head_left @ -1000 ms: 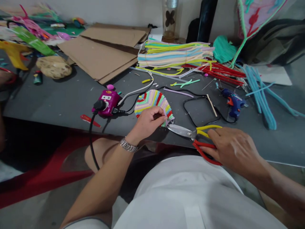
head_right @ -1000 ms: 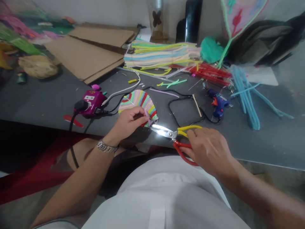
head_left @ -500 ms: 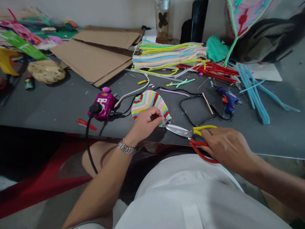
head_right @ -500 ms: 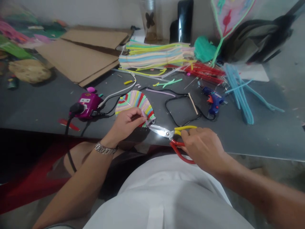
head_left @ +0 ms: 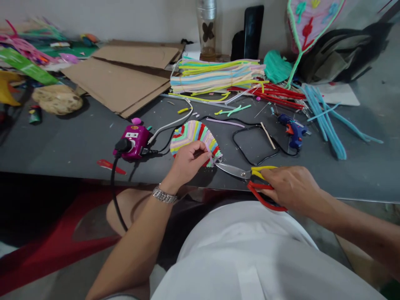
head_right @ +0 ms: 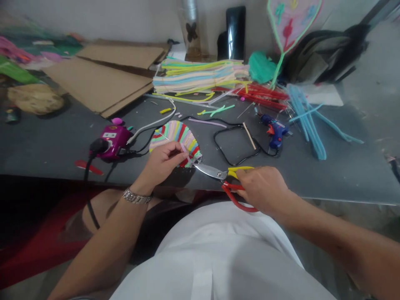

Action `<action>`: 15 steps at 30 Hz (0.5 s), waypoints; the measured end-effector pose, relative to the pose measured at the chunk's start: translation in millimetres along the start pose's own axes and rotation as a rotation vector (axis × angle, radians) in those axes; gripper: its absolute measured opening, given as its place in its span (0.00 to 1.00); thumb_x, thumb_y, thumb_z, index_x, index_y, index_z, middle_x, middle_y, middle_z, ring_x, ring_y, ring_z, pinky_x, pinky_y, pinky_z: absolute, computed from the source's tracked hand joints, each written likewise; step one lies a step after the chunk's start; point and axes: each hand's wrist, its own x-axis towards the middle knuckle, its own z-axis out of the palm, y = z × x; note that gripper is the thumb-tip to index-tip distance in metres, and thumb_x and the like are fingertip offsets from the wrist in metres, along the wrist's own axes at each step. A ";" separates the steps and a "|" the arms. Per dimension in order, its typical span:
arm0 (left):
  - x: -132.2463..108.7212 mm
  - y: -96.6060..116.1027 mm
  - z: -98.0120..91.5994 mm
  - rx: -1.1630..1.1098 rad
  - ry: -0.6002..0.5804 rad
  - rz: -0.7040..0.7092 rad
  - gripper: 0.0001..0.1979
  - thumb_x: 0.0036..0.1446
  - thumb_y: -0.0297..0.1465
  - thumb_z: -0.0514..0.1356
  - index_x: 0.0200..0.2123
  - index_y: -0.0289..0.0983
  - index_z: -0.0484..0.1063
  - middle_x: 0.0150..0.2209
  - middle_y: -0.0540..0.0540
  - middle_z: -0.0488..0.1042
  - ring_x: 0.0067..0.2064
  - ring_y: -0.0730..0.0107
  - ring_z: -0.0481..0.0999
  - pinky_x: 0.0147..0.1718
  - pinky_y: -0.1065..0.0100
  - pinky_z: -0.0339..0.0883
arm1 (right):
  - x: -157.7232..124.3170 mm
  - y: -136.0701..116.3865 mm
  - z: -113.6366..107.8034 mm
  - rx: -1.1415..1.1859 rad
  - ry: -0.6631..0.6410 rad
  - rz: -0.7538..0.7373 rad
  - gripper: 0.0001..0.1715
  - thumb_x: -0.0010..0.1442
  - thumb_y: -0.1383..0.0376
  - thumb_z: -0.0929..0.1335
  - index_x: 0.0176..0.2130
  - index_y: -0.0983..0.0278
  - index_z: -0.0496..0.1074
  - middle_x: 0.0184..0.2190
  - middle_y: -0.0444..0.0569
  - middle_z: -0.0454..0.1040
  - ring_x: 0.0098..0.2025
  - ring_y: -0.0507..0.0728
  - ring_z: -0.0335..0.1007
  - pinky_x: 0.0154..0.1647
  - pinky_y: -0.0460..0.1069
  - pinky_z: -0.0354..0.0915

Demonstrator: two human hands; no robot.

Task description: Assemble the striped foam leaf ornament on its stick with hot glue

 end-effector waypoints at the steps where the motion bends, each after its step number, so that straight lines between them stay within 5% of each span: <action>1: 0.1 0.6 -0.4 -0.005 0.006 -0.002 0.10 0.60 0.37 0.62 0.30 0.38 0.71 0.30 0.49 0.77 0.31 0.70 0.72 0.33 0.68 0.66 | -0.8 1.1 -1.2 0.009 0.000 0.013 0.12 0.65 0.54 0.71 0.37 0.60 0.76 0.28 0.51 0.82 0.26 0.59 0.76 0.26 0.50 0.46; 8: 0.9 -0.8 4.8 -0.140 0.106 -0.022 0.10 0.57 0.37 0.64 0.30 0.39 0.70 0.28 0.50 0.76 0.31 0.70 0.73 0.31 0.69 0.67 | -29.1 32.0 9.8 0.195 0.225 0.081 0.24 0.68 0.45 0.64 0.33 0.60 0.72 0.24 0.47 0.76 0.24 0.55 0.69 0.27 0.49 0.51; 12: 1.2 -3.4 5.7 -0.164 0.190 -0.025 0.10 0.52 0.37 0.66 0.29 0.38 0.70 0.28 0.51 0.76 0.32 0.71 0.75 0.34 0.69 0.69 | -57.1 70.1 30.2 0.218 0.274 0.465 0.31 0.62 0.36 0.66 0.34 0.59 0.74 0.23 0.47 0.75 0.23 0.57 0.69 0.25 0.48 0.52; 15: -0.8 1.8 4.4 -0.170 0.241 -0.021 0.09 0.52 0.35 0.67 0.32 0.37 0.73 0.29 0.52 0.76 0.32 0.71 0.76 0.35 0.69 0.71 | -78.3 101.0 38.2 0.193 0.276 0.709 0.28 0.63 0.39 0.66 0.36 0.60 0.77 0.25 0.51 0.77 0.24 0.58 0.70 0.25 0.49 0.53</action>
